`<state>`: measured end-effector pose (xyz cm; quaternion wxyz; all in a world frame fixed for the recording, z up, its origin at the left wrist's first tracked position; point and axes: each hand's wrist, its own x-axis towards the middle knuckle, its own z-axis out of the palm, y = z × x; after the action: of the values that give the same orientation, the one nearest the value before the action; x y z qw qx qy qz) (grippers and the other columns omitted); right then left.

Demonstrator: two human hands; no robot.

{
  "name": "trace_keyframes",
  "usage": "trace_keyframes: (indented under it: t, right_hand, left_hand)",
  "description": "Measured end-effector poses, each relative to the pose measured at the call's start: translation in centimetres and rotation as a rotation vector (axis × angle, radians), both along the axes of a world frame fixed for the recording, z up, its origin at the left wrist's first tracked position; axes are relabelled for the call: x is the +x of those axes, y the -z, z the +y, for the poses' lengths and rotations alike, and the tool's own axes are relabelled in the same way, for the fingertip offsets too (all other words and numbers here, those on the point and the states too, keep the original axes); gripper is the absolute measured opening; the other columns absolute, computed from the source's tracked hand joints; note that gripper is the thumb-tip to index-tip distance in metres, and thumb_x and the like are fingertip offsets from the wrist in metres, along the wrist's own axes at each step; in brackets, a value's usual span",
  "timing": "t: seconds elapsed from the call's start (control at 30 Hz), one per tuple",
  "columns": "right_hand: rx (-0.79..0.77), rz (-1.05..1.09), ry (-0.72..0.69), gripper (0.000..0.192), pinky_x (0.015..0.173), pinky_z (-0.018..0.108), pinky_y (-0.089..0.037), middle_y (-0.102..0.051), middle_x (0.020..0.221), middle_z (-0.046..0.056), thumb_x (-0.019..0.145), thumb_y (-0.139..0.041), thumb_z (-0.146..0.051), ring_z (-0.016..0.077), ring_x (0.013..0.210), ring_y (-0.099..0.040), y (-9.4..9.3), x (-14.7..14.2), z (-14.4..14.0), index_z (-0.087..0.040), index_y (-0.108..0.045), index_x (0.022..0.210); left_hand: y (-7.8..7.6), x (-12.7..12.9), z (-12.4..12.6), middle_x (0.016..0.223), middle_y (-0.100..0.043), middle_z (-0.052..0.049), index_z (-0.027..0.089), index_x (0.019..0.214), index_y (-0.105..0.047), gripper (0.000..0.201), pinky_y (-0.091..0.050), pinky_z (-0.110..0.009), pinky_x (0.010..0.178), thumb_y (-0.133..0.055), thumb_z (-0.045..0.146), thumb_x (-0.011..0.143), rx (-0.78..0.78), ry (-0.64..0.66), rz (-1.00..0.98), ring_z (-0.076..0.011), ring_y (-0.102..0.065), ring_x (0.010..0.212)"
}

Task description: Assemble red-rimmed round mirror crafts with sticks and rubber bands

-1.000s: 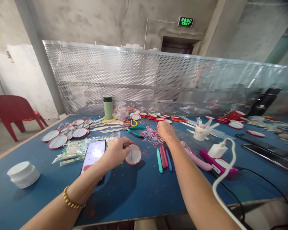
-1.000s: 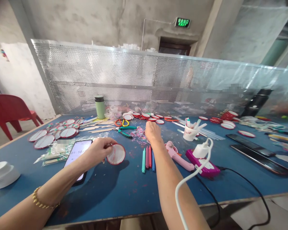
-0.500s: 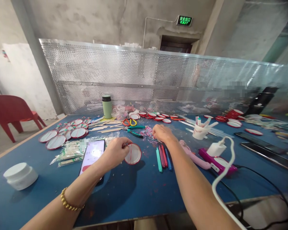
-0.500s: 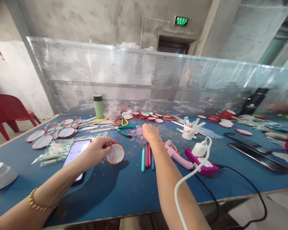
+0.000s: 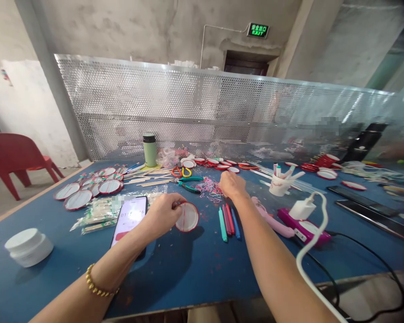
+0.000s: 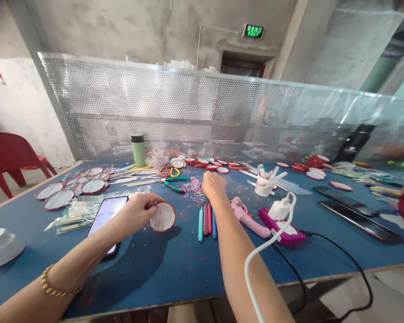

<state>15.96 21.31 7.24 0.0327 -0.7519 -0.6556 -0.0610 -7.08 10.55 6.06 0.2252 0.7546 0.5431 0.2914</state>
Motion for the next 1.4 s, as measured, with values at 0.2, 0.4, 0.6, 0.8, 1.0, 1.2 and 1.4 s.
trace_keyframes:
  t: [0.2, 0.4, 0.6, 0.8, 1.0, 1.2, 1.4]
  right_hand:
    - [0.074, 0.032, 0.004, 0.03, 0.087, 0.032, -0.05, -0.071, 0.113, 0.018, 0.092, -0.05, -0.011, 0.0279, 0.111, -0.067, -0.9, 0.9, -0.6, -0.015, -0.069, 0.115]
    - [0.006, 0.058, -0.132, 0.019, 0.086, 0.028, -0.049, -0.074, 0.108, 0.011, 0.088, -0.06, -0.017, 0.0225, 0.107, -0.068, -0.9, 0.3, -0.9, -0.02, -0.075, 0.1]
    - [-0.118, 0.051, -0.261, 0.027, 0.089, 0.041, -0.054, -0.065, 0.118, 0.007, 0.094, -0.062, -0.034, 0.0205, 0.104, -0.065, 0.4, -0.8, -0.7, -0.018, -0.063, 0.116]
    - [-0.091, 0.025, -0.17, 0.034, 0.088, 0.043, -0.055, -0.062, 0.122, 0.008, 0.095, -0.061, -0.036, 0.0214, 0.104, -0.064, 0.8, -0.6, -0.5, -0.017, -0.059, 0.122]
    - [0.051, 0.049, -0.105, 0.021, 0.082, 0.029, -0.05, -0.074, 0.103, 0.008, 0.089, -0.058, -0.021, 0.0235, 0.104, -0.069, -0.3, -0.4, -0.8, -0.025, -0.075, 0.1]
    - [0.196, 0.099, -0.019, 0.031, 0.077, 0.035, -0.051, -0.074, 0.106, 0.016, 0.088, -0.049, -0.017, 0.0299, 0.1, -0.071, -0.9, -0.1, -0.4, -0.021, -0.076, 0.102]
    - [0.182, 0.151, -0.032, 0.021, 0.072, 0.034, -0.05, -0.075, 0.094, 0.018, 0.079, -0.06, -0.02, 0.0306, 0.091, -0.072, -1.0, 0.4, -0.3, -0.016, -0.077, 0.091]
  left_hand:
    - [0.2, 0.0, 0.1, 0.061, -0.066, 0.0, 0.015, 0.103, -0.075, 0.041, -0.039, -0.021, 0.05, -0.044, 0.011, 0.077, 0.005, 0.009, 0.006, -0.0118, -0.054, 0.048]
    - [0.1, 0.0, 0.0, 0.061, -0.065, 0.0, 0.015, 0.101, -0.075, 0.039, -0.038, -0.021, 0.049, -0.045, 0.011, 0.076, 0.003, 0.011, 0.008, -0.0118, -0.054, 0.048]
    - [0.2, 0.0, 0.0, 0.061, -0.065, 0.0, 0.016, 0.101, -0.075, 0.039, -0.037, -0.021, 0.048, -0.044, 0.011, 0.076, 0.01, 0.009, 0.002, -0.0117, -0.053, 0.047]
    - [0.2, 0.1, 0.1, 0.06, -0.064, 0.0, 0.016, 0.1, -0.075, 0.039, -0.037, -0.022, 0.05, -0.044, 0.011, 0.076, 0.001, 0.01, 0.013, -0.0121, -0.053, 0.049]
    - [0.4, 0.1, 0.1, 0.067, -0.067, -0.002, 0.015, 0.099, -0.076, 0.039, -0.037, -0.024, 0.057, -0.046, 0.01, 0.075, 0.029, 0.016, 0.028, -0.0147, -0.056, 0.059]
    - [0.6, 0.3, 0.3, 0.077, -0.071, -0.004, 0.016, 0.1, -0.076, 0.038, -0.038, -0.025, 0.061, -0.048, 0.011, 0.074, 0.081, 0.016, 0.016, -0.0156, -0.058, 0.067]
    - [1.1, 0.4, 0.4, 0.079, -0.072, -0.004, 0.017, 0.099, -0.076, 0.037, -0.039, -0.025, 0.062, -0.048, 0.011, 0.075, 0.077, 0.009, -0.001, -0.0159, -0.059, 0.069]
